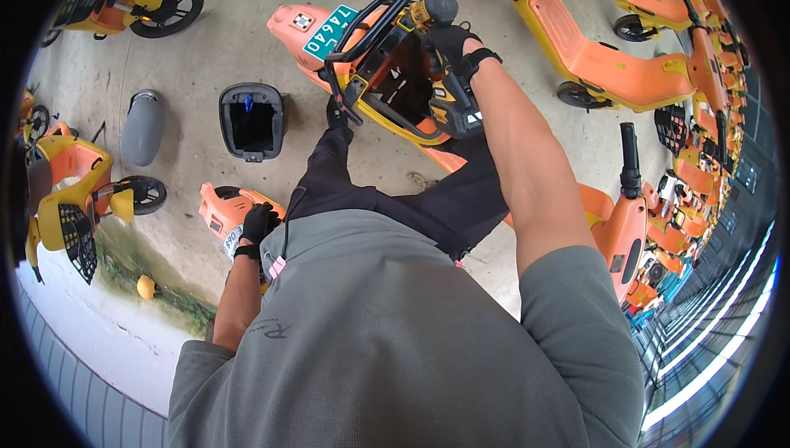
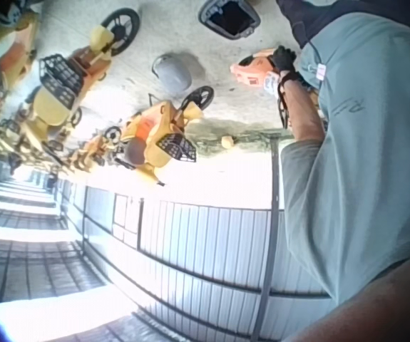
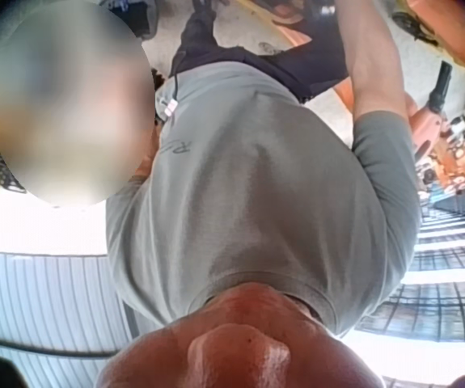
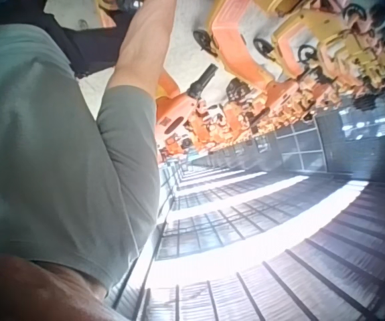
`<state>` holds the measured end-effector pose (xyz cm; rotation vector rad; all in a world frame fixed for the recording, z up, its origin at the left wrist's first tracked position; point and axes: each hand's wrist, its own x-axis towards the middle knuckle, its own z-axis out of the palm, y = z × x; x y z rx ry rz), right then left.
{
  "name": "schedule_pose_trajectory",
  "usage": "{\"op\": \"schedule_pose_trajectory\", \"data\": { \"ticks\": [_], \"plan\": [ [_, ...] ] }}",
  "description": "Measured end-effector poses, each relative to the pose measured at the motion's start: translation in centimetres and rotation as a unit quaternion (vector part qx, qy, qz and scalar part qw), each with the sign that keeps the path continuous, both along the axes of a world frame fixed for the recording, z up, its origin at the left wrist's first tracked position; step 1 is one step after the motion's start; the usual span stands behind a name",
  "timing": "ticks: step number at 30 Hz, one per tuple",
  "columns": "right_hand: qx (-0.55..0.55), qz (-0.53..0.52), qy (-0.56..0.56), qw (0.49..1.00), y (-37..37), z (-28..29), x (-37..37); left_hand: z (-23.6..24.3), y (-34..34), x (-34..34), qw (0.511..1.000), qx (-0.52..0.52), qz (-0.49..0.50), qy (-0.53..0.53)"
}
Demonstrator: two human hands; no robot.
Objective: The person uses a power drill to unscrew and remove internal components from the battery compartments of multiple orange scooters, handling several black plastic casings and placing them on the ground.
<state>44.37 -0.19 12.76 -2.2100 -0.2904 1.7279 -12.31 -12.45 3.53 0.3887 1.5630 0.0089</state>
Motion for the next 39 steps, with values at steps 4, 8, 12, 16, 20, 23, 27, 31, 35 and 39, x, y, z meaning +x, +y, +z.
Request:
{"op": "schedule_pose_trajectory", "data": {
  "ticks": [4,8,12,16,20,23,27,31,35,39],
  "plan": [
    [0.039,0.041,-0.023,0.998,-0.3,0.3,0.5,0.3,0.5,0.2,0.999,-0.012,0.029,0.010],
    [0.027,0.029,-0.026,0.999,-0.4,-0.6,1.1,-0.4,-0.1,-0.7,1.000,-0.006,0.026,0.005],
    [0.026,0.010,-0.005,1.000,-0.6,-1.1,1.1,-0.5,-0.6,-0.7,0.998,-0.009,0.060,0.024],
    [0.041,-0.033,0.012,0.999,-1.1,-1.7,1.1,0.5,0.1,-0.1,0.999,-0.012,0.035,0.022],
    [0.028,0.003,-0.005,1.000,-1.2,-2.0,1.1,0.7,0.9,0.1,0.999,-0.029,0.027,0.021],
    [0.032,-0.021,-0.001,0.999,-1.3,-1.3,0.6,1.1,1.4,0.6,0.999,-0.027,0.030,0.036],
    [0.027,-0.033,0.001,0.999,-1.4,0.2,-0.2,1.6,2.0,1.0,0.998,-0.015,0.033,0.044],
    [0.057,-0.047,0.014,0.997,-2.3,0.0,-0.1,1.2,2.8,1.5,0.999,0.014,-0.009,0.044],
    [0.091,-0.048,0.040,0.994,-3.7,-1.1,0.4,1.1,5.2,3.5,0.958,0.153,-0.235,0.067],
    [0.196,-0.096,0.069,0.973,-6.8,-1.7,0.8,6.1,9.5,13.4,0.837,0.335,-0.433,0.014]
  ]
}}
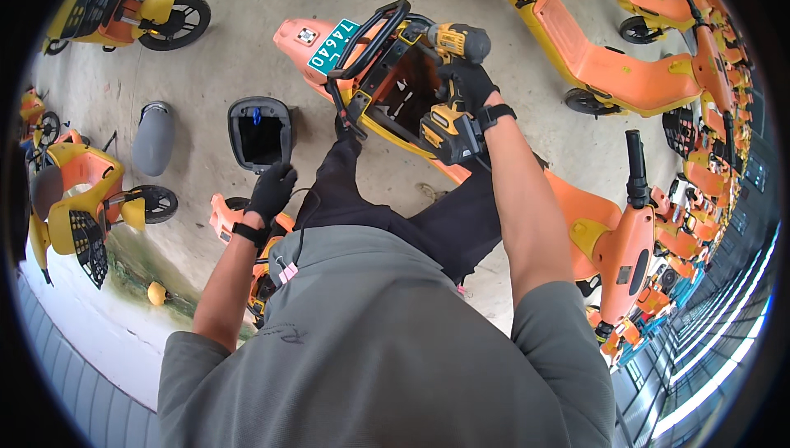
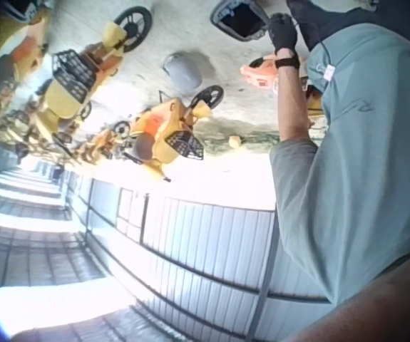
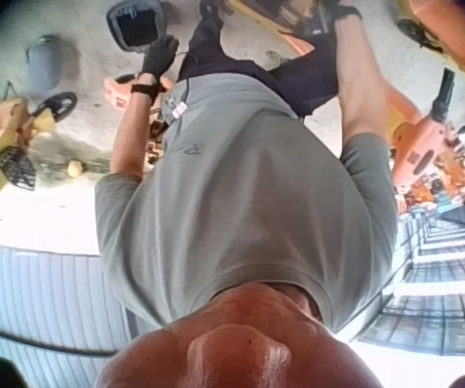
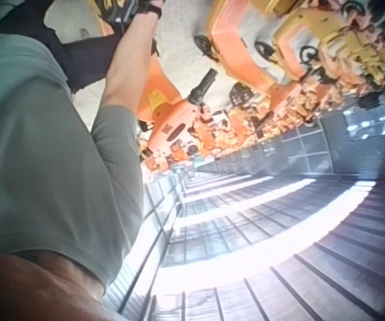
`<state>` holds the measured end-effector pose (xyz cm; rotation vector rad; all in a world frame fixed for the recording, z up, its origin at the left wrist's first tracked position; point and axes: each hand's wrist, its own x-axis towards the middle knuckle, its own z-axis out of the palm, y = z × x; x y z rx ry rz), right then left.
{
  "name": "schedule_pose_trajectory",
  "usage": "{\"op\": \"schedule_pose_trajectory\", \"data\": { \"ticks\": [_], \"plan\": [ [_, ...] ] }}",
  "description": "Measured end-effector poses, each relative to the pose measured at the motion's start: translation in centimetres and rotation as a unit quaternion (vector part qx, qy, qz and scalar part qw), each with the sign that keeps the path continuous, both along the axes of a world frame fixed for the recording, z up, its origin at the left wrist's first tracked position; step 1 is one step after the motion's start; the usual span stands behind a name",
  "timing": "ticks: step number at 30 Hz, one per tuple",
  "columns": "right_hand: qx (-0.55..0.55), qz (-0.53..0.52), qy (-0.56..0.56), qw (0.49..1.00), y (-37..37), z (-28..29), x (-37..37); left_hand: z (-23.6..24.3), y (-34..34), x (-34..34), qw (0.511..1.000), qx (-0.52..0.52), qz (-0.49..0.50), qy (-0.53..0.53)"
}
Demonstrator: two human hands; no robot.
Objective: The person uses a power drill to unscrew and remove internal components from the battery compartments of multiple orange scooters, handling several black plastic casings and placing them on the ground.
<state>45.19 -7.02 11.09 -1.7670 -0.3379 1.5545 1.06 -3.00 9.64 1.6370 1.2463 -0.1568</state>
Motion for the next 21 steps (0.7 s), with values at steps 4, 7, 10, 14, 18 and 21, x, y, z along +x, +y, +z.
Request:
{"op": "schedule_pose_trajectory", "data": {
  "ticks": [4,7,10,14,18,21],
  "plan": [
    [0.061,-0.139,0.130,0.980,-2.7,1.4,-1.3,3.7,1.9,11.8,0.975,0.091,-0.148,-0.137],
    [0.110,-0.188,0.173,0.960,-4.9,1.2,-1.5,1.2,2.7,19.8,0.973,0.116,-0.154,-0.129],
    [0.185,-0.204,0.177,0.945,-6.3,0.5,-2.0,-4.3,5.1,26.3,0.949,0.272,-0.067,-0.146],
    [0.208,-0.279,0.177,0.921,-7.9,0.6,-2.1,-5.8,7.1,31.4,0.966,0.248,0.002,-0.070],
    [0.230,-0.269,0.196,0.914,-9.5,-1.3,-1.5,-9.4,9.9,32.0,0.945,0.310,-0.093,-0.041],
    [0.216,-0.299,0.187,0.910,-10.7,-2.2,-1.3,-8.1,10.3,32.4,0.934,0.291,-0.205,0.031]
  ]
}}
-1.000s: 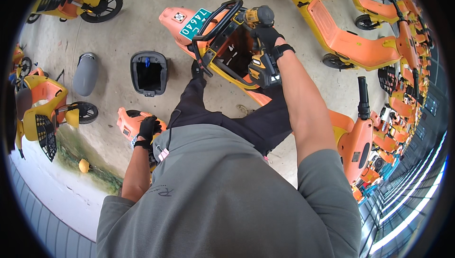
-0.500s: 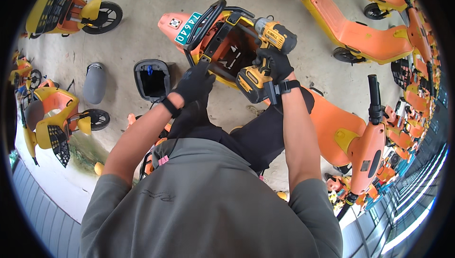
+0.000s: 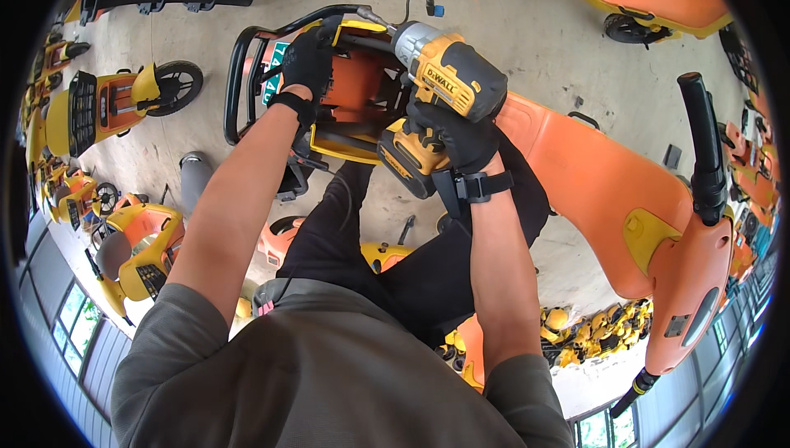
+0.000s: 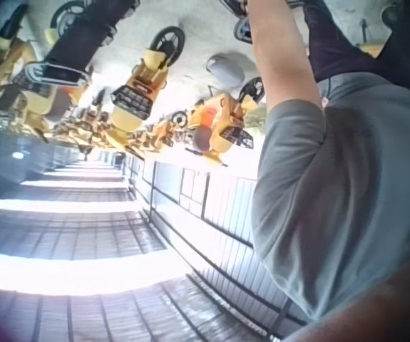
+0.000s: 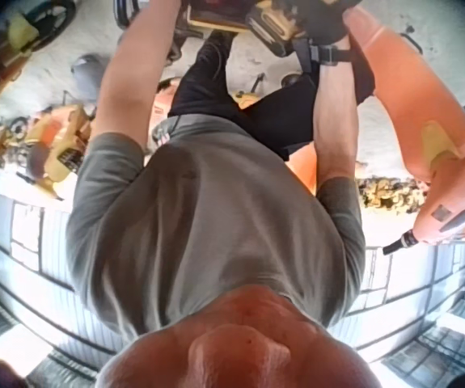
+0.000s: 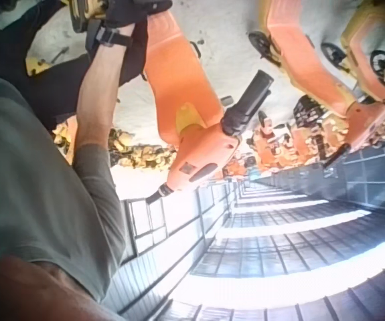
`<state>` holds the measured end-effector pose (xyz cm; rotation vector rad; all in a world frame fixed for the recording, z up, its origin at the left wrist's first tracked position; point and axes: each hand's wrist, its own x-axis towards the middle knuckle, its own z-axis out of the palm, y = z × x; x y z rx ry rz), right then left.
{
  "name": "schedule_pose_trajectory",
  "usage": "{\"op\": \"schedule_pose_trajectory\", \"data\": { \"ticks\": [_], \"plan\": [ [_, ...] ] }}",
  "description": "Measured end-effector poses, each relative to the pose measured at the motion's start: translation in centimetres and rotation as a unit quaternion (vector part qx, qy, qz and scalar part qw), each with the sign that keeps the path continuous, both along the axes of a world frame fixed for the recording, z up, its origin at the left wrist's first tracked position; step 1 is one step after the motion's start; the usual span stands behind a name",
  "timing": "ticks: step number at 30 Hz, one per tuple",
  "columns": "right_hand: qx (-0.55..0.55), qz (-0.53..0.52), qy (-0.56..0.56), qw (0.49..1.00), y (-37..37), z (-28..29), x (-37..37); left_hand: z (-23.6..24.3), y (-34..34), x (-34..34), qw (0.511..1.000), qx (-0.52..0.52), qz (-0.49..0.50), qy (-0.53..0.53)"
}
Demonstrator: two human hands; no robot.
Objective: The person uses a power drill to unscrew and remove internal components from the battery compartments of multiple orange scooters, handling several black plastic casings and placing them on the ground.
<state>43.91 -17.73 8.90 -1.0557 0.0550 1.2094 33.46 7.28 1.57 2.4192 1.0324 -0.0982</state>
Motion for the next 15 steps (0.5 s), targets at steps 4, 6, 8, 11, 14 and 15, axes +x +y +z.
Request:
{"op": "schedule_pose_trajectory", "data": {
  "ticks": [4,6,8,11,14,15],
  "plan": [
    [-0.002,-0.005,0.004,1.000,-0.2,0.2,0.3,0.6,-0.4,-0.2,0.996,0.014,-0.038,-0.076],
    [-0.008,0.009,-0.010,1.000,0.4,1.0,0.4,-0.1,0.3,-0.4,0.994,0.038,-0.049,-0.086],
    [-0.021,0.022,-0.024,0.999,0.3,0.9,0.3,1.0,0.1,0.0,0.992,0.055,-0.060,-0.097],
    [-0.008,0.008,0.035,0.999,0.3,-1.0,0.0,3.1,-1.4,-0.3,0.987,0.040,0.021,-0.153],
    [0.004,0.027,-0.005,1.000,0.9,1.1,0.5,6.1,-5.3,-5.1,0.987,-0.074,-0.052,-0.136],
    [0.017,0.023,-0.001,1.000,0.9,1.4,0.6,7.3,-6.9,-6.9,0.980,-0.080,-0.080,-0.163]
  ]
}}
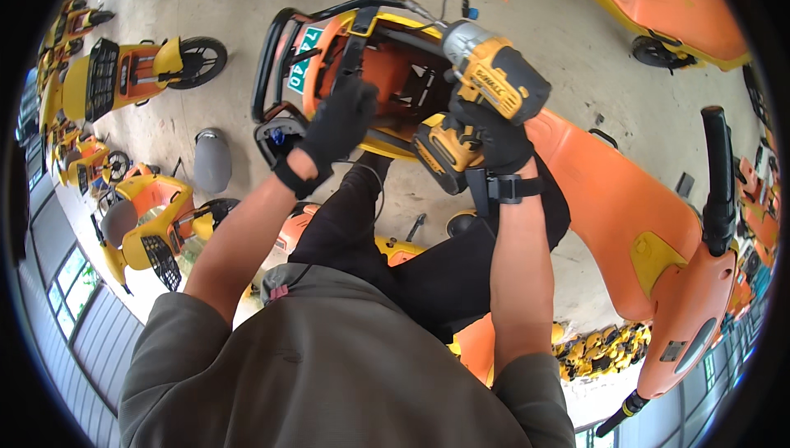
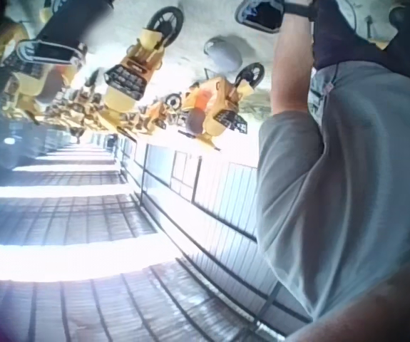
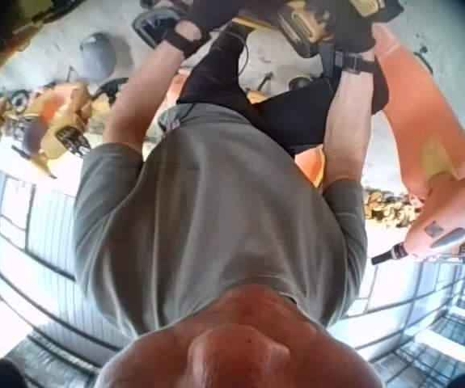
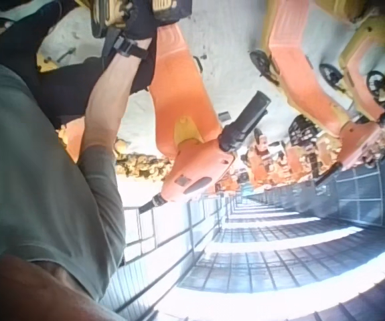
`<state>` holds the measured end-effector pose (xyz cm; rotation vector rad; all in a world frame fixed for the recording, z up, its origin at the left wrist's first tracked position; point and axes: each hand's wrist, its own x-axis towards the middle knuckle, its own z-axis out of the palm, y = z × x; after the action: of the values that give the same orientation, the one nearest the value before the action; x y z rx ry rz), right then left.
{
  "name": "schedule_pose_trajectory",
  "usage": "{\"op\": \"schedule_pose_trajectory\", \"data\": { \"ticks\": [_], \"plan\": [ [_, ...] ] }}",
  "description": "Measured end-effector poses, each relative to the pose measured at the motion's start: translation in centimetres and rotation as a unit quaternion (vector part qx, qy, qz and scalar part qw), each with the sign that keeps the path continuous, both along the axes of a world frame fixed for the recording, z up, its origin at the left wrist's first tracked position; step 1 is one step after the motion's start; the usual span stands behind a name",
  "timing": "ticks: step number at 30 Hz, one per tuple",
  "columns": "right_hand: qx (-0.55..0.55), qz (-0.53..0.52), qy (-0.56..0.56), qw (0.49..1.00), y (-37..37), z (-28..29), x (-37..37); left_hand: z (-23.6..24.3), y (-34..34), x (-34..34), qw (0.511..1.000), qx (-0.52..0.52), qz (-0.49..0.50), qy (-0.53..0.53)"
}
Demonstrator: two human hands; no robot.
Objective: The person uses a power drill to unscrew and remove internal components from the battery compartments of multiple orange scooters, handling several black plastic casings and placing them on the ground.
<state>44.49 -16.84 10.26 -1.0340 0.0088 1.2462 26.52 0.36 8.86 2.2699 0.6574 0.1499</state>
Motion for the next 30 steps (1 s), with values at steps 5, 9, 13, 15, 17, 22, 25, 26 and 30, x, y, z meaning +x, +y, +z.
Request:
{"op": "schedule_pose_trajectory", "data": {
  "ticks": [5,9,13,15,17,22,25,26,30],
  "plan": [
    [0.017,0.019,-0.047,0.999,0.5,0.9,0.0,2.8,-1.5,-12.9,0.959,-0.191,0.065,0.198],
    [-0.018,0.030,-0.063,0.997,1.2,1.2,-1.0,0.8,1.0,-20.9,0.881,-0.263,0.311,0.242],
    [-0.013,0.059,-0.053,0.997,1.0,0.6,-1.4,-1.8,2.0,-26.5,0.807,-0.278,0.389,0.347],
    [-0.043,0.064,-0.050,0.996,0.8,1.2,-1.5,-4.1,2.0,-30.2,0.825,-0.251,0.293,0.414],
    [-0.051,0.064,-0.044,0.996,1.7,1.3,-2.3,-8.6,0.2,-37.3,0.881,-0.236,0.195,0.360],
    [-0.083,0.120,-0.035,0.989,2.1,-1.2,-2.0,-8.5,-3.0,-39.6,0.861,-0.349,0.227,0.292],
    [-0.124,0.146,-0.030,0.981,5.3,0.8,-2.9,-11.6,-5.4,-44.1,0.929,-0.273,0.123,0.217],
    [-0.137,0.155,-0.069,0.976,5.8,0.4,-2.7,-11.2,-5.5,-42.8,0.896,-0.331,0.181,0.233],
    [-0.194,0.170,-0.147,0.955,7.3,-1.0,-1.7,-9.6,-6.8,-41.2,0.782,-0.463,0.345,0.237]
  ]
}}
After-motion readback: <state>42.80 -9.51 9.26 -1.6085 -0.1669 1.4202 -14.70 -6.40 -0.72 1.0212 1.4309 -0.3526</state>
